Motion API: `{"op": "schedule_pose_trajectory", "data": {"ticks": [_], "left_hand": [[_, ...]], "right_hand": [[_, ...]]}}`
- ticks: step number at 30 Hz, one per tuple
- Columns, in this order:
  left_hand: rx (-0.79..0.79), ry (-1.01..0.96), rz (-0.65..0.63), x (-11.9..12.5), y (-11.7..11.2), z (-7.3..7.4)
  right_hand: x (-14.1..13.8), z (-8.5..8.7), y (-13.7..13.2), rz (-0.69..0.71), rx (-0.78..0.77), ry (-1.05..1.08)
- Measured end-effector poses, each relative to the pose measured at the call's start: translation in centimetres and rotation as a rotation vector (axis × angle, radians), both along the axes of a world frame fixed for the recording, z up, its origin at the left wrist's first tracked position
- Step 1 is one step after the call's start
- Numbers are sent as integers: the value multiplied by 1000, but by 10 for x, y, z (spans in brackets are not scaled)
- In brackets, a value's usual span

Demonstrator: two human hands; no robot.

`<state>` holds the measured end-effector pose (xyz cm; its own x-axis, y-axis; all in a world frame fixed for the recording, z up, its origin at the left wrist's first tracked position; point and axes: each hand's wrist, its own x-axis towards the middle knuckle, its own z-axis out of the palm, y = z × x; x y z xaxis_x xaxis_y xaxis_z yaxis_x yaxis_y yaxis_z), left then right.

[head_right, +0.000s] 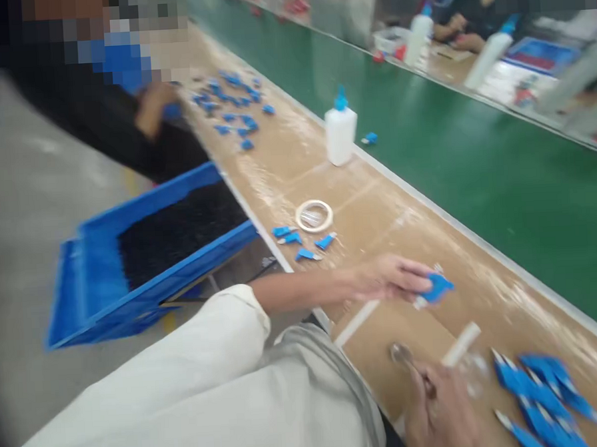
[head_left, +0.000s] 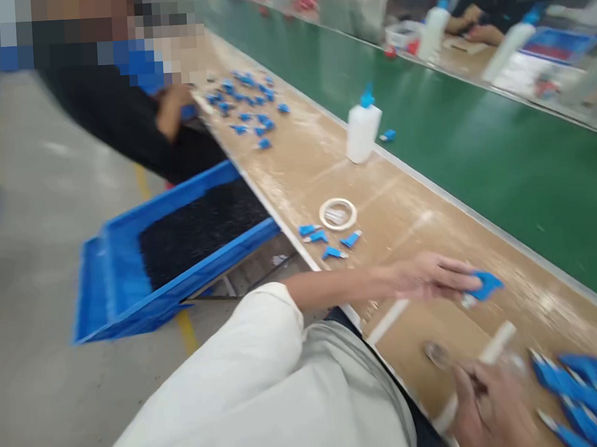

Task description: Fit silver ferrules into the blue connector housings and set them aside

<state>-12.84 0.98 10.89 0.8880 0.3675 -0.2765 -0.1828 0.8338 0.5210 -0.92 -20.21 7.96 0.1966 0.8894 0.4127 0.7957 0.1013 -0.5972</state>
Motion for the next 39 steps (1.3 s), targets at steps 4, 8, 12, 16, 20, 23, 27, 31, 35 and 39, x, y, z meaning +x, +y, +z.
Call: {"op": "schedule_pose_trajectory", "data": {"ticks": [4, 8, 12, 16, 20, 23, 27, 31, 35, 39], "left_hand": [[19, 6, -30, -14, -13, -5], [-18, 35, -30, -17, -26, -12], [-59, 66, 9, -14, -35, -18], [-61, 66, 0, -12, -38, -22], [-47, 39, -53, -13, -44, -22], [-49, 14, -79, -14, -51, -23], [-29, 30, -140, -14, -60, -22], [19, 43, -179, -14, -67, -16], [59, 56, -173, -10, -73, -18], [63, 58, -183, -6, -76, -22]], "right_hand": [[-3, 7, -5, -138, -71, 103], [-6, 6, -9, -231, -69, 228], [-13, 6, -9, -289, 17, 249], [-19, 2, -7, -231, 35, 127], [-22, -1, -8, -265, 51, 214], [-22, 7, -8, -339, 70, 416], [-23, 34, -6, -436, 334, 580], [-30, 55, -2, -332, 433, 436], [-33, 57, 1, -275, 414, 320], [-33, 53, 0, -268, 401, 296]]}}
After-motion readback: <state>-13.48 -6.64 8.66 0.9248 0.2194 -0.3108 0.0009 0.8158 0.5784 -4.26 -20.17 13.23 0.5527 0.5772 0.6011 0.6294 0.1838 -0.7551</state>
